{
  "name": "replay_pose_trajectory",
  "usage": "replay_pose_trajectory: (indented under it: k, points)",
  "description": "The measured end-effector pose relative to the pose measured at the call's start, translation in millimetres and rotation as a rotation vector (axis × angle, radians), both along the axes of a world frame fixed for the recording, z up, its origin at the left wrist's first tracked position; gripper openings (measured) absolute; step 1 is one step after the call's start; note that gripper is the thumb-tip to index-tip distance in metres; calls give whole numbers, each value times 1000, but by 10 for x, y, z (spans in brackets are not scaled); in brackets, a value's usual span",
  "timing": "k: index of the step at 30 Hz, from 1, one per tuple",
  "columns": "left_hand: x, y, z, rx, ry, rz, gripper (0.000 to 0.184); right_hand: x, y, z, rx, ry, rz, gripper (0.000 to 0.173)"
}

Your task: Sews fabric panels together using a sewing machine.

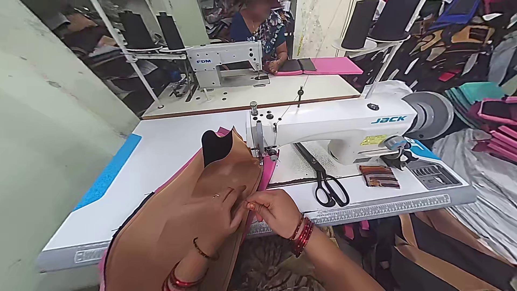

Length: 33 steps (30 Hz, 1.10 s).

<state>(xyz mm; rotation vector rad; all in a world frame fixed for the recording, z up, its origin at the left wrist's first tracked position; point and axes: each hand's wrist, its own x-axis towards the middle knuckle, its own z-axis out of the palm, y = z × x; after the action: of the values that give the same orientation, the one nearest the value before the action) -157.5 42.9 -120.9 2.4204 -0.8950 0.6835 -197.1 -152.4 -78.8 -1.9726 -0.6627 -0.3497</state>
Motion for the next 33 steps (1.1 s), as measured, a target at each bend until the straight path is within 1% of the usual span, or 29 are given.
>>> replay_pose_trajectory:
  k: [3, 5, 7, 8, 10, 12, 13, 15, 16, 18, 19, 20, 22, 23, 24, 25, 26, 27, 29, 30, 31, 33]
  points:
    - [-72, -141, -32, 3, -3, 1, 48, -50, 41, 8, -77, -109, 11, 22]
    - [-48, -171, -85, -75, 35, 25, 44, -63, 47, 11, -80, -133, -81, 21]
    - [31, -102, -141, -244, 168, 46, 36, -74, -82, 26, -94, -87, -310, 23]
    - [66, -49, -167, -316, 239, 60, 34, -81, -222, 38, -144, -40, -452, 23]
    - [112, 20, -213, -390, 293, 85, 34, -92, -584, -9, -310, 77, -720, 27]
    - [109, 27, -210, -444, 364, 99, 35, -114, -905, -140, -451, 228, -890, 31]
    - [114, 19, -191, -485, 422, 102, 35, -136, -997, -184, -511, 353, -924, 36]
    - [130, -10, -151, -619, 538, 97, 31, -179, -1042, -235, -620, 619, -894, 46]
    - [138, -24, -126, -695, 595, 83, 30, -202, -1022, -295, -641, 648, -884, 47]
    - [141, -42, -85, -826, 689, 68, 30, -238, -972, -431, -636, 569, -950, 43]
    - [135, -49, -73, -879, 721, 76, 30, -232, -960, -442, -641, 555, -987, 43]
    - [129, -48, -67, -915, 734, 77, 30, -209, -956, -409, -646, 584, -1013, 46]
    - [125, -35, -61, -967, 735, 64, 30, -126, -963, -241, -699, 775, -1001, 60]
    - [128, -31, -60, -979, 736, 65, 29, -90, -987, -146, -736, 881, -960, 66]
    - [129, -27, -57, -982, 743, 68, 28, -94, -1032, -79, -744, 944, -902, 69]
    - [131, -30, -48, -985, 753, 71, 28, -144, -1098, -49, -703, 946, -835, 67]
    - [132, -37, -44, -992, 760, 75, 28, -244, -1175, -68, -604, 897, -772, 66]
    - [137, -41, -43, -996, 764, 77, 29, -376, -1248, -145, -470, 808, -728, 63]
    - [150, -38, -61, -996, 770, 76, 30, -695, -1329, -418, -220, 590, -659, 59]
    - [157, -36, -69, -991, 775, 78, 30, -857, -1325, -533, -122, 522, -612, 63]
    - [168, -36, -69, -984, 780, 83, 29, -1009, -1301, -586, -54, 500, -547, 71]
    - [185, -45, -58, -985, 793, 99, 29, -1236, -1198, -618, -52, 436, -435, 86]
